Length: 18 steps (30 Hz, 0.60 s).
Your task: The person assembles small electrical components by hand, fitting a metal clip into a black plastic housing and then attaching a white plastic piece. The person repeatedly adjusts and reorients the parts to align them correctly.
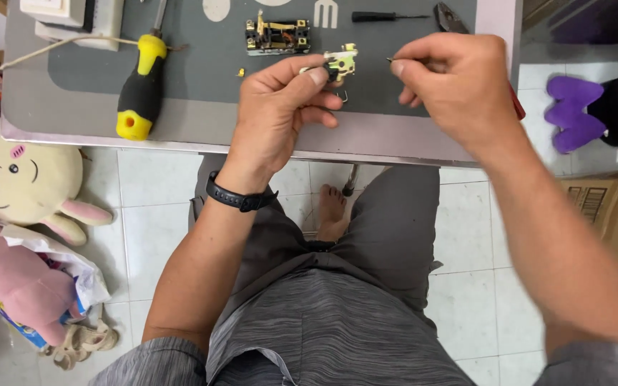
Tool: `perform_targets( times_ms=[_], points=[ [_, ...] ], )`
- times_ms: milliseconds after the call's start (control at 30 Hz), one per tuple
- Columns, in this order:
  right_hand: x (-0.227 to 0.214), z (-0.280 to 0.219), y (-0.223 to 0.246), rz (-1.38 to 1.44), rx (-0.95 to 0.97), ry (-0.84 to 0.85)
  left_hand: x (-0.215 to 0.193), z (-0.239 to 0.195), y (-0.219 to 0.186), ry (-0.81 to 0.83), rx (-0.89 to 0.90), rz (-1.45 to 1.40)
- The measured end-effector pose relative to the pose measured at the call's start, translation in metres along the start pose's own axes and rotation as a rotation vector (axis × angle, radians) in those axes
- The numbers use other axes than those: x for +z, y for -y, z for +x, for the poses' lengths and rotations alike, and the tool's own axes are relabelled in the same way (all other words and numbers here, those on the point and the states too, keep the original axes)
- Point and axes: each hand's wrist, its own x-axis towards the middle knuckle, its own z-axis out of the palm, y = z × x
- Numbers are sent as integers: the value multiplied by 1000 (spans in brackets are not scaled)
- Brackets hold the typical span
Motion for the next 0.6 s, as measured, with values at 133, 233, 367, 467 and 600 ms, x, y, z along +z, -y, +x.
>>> perform_targets(
  times_ms=[133,233,367,467,600],
  points=[
    [17,-14,20,245,-139,-96,4,-1,-2,-13,-15,11],
    [29,-14,28,296,-325,-103,-1,-1,3,-2,14,-26],
    [32,-13,34,46,-456,-126,-3,-3,5,30,63,-27],
    [35,-13,34,-28,-532,-148,-3,-2,5,36,59,-23],
    [38,-9,25,-92,-644,-152,-4,0,5,32,44,-34]
  ],
)
